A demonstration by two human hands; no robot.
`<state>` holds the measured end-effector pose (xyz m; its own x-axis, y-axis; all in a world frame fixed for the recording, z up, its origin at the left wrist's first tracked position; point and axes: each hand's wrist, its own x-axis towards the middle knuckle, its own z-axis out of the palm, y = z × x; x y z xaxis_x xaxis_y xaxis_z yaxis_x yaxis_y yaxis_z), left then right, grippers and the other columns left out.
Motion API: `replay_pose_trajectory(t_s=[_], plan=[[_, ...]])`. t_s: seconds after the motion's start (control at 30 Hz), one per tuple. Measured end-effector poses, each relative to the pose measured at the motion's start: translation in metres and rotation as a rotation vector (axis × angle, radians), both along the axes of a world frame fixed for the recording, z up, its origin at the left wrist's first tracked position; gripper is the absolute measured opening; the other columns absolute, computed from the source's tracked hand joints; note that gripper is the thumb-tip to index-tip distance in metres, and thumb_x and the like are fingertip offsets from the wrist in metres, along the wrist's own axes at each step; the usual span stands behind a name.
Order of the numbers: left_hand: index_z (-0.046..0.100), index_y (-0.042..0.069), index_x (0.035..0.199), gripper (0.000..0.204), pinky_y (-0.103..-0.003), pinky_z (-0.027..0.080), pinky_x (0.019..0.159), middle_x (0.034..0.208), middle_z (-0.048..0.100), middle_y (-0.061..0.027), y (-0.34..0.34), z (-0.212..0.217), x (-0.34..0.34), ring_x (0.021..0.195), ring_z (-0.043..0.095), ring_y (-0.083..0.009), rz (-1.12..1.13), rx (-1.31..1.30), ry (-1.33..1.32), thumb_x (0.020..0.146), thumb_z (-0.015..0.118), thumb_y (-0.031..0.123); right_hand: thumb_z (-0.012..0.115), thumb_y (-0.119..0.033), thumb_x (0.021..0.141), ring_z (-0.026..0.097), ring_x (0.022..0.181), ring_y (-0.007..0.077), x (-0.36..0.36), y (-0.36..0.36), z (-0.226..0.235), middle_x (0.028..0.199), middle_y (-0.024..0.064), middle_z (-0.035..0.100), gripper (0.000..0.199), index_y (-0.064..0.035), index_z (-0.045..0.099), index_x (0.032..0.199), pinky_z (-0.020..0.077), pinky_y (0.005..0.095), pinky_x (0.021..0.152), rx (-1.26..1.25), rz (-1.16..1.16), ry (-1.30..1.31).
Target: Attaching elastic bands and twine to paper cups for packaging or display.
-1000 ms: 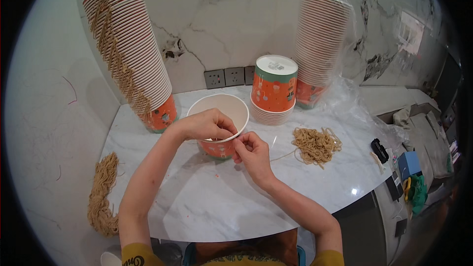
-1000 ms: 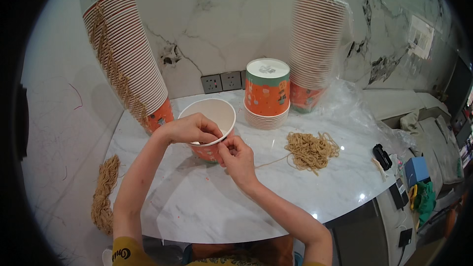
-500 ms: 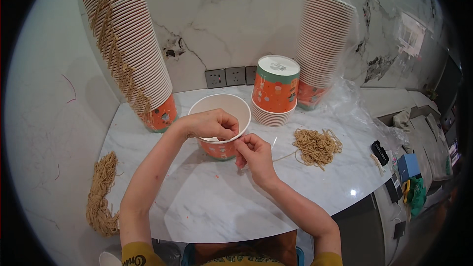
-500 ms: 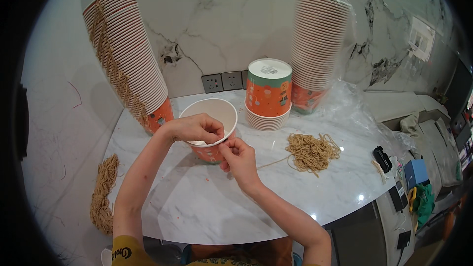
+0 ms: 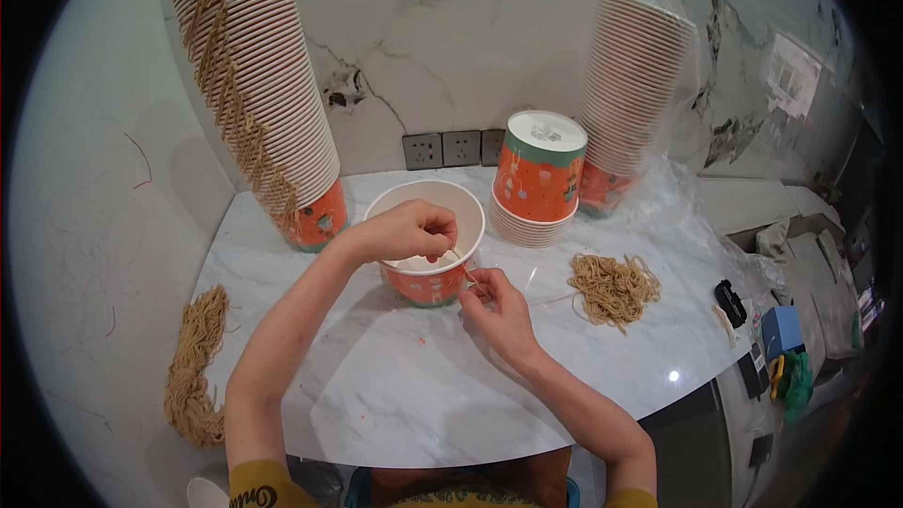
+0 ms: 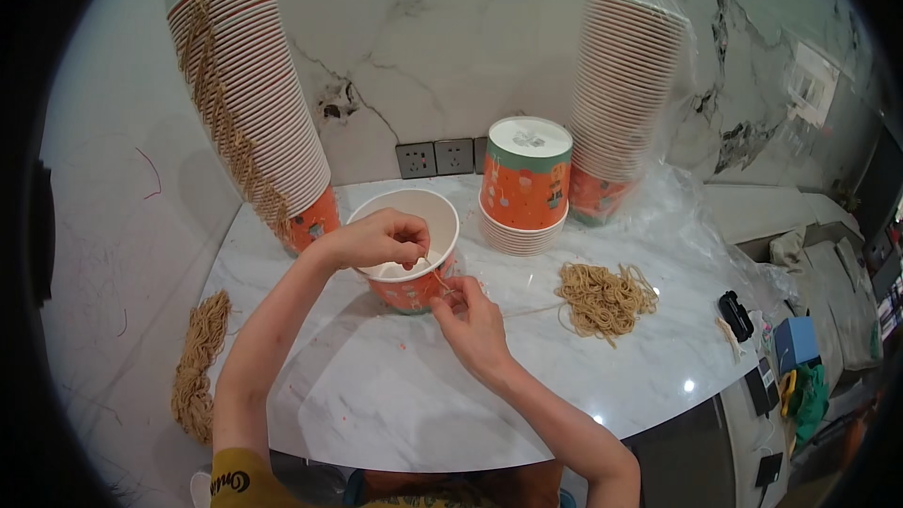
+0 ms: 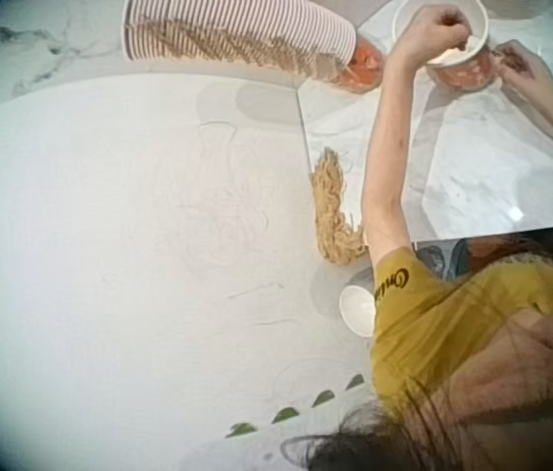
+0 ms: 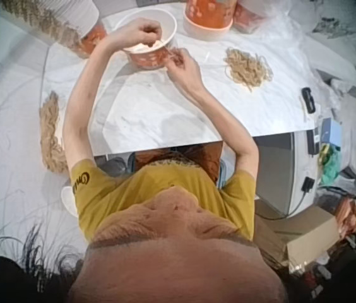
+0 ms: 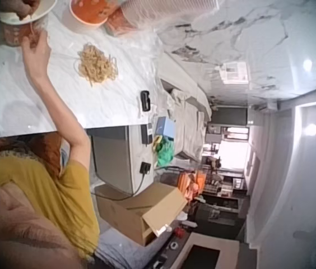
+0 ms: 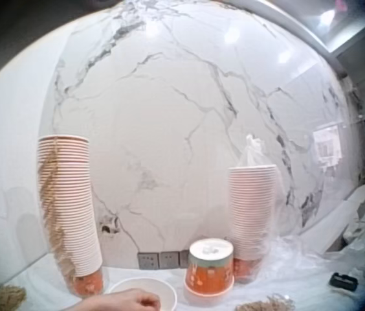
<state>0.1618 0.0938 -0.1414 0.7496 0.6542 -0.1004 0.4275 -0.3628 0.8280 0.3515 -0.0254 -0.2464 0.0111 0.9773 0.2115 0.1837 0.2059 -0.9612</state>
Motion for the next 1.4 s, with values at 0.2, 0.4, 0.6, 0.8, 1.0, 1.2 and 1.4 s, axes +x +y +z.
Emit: replay_pose_trajectory(t_s=[0.2,0.4,0.6,0.8,1.0,1.2,1.4], plan=[[0.062,0.000,0.085,0.009,-0.029,0.049,0.067,0.077,0.063,-0.0023,-0.017,0.008,0.001,0.072,0.059,-0.0110,0.113,0.095,-0.095,0.085,0.060,0.009,0.066,-0.015,0.096,0.061,0.089,0.0098,-0.002,-0.010,0.012,0.096,0.0046,0.065,0.030,0.0035,0.059,0.118,0.0506,0.0267,0.079,-0.045,0.086,0.110],[0.064,0.000,0.090,0.012,-0.030,0.050,0.068,0.079,0.065,-0.0079,-0.027,0.011,-0.015,0.072,0.062,-0.0134,0.269,0.312,-0.098,0.085,0.063,0.011,0.054,-0.017,0.105,0.068,0.085,0.0157,0.000,-0.010,0.012,0.097,0.0112,0.070,0.025,0.0029,0.059,0.120,0.0557,0.0309,0.077,-0.167,0.196,0.342],[0.064,0.003,0.088,0.006,-0.031,0.048,0.062,0.086,0.065,-0.0040,-0.079,0.003,-0.009,0.072,0.061,-0.0156,0.424,0.922,-0.146,0.084,0.064,0.007,0.044,-0.015,0.109,0.073,0.086,0.0238,0.010,-0.004,0.011,0.103,0.0179,0.072,0.026,0.0022,0.058,0.124,0.0615,0.0354,0.077,-0.430,0.230,0.568],[0.065,0.004,0.094,0.013,-0.033,0.050,0.055,0.091,0.068,-0.0064,-0.123,-0.019,0.000,0.060,0.064,-0.0208,0.516,0.908,-0.166,0.082,0.067,0.001,0.056,-0.011,0.104,0.073,0.096,0.0234,0.005,-0.009,0.012,0.112,0.0142,0.071,0.024,0.0009,0.060,0.125,0.0634,0.0368,0.075,-0.531,0.333,0.484],[0.066,0.006,0.091,0.009,-0.038,0.053,0.063,0.103,0.070,-0.0094,-0.128,-0.037,-0.004,0.077,0.069,-0.0295,0.488,0.920,-0.312,0.082,0.068,0.005,0.064,-0.018,0.102,0.070,0.107,0.0207,-0.004,-0.021,0.023,0.117,0.0103,0.069,0.033,-0.0009,0.060,0.130,0.0601,0.0360,0.087,-0.451,0.442,0.637],[0.068,0.005,0.091,0.015,-0.042,0.052,0.089,0.121,0.066,-0.0125,-0.129,-0.043,-0.016,0.105,0.066,-0.0316,0.416,0.986,-0.233,0.077,0.070,0.000,0.064,-0.022,0.103,0.069,0.105,0.0188,-0.014,-0.021,0.020,0.121,0.0098,0.069,0.037,-0.0017,0.059,0.133,0.0575,0.0366,0.091,-0.374,0.446,0.788],[0.068,0.006,0.088,0.014,-0.045,0.048,0.091,0.127,0.062,-0.0140,-0.140,-0.059,-0.016,0.109,0.063,-0.0342,0.461,1.009,-0.271,0.075,0.073,0.005,0.065,-0.020,0.102,0.069,0.099,0.0142,-0.019,-0.016,0.020,0.114,0.0066,0.071,0.025,-0.0029,0.067,0.120,0.0572,0.0320,0.086,-0.427,0.440,0.769]])
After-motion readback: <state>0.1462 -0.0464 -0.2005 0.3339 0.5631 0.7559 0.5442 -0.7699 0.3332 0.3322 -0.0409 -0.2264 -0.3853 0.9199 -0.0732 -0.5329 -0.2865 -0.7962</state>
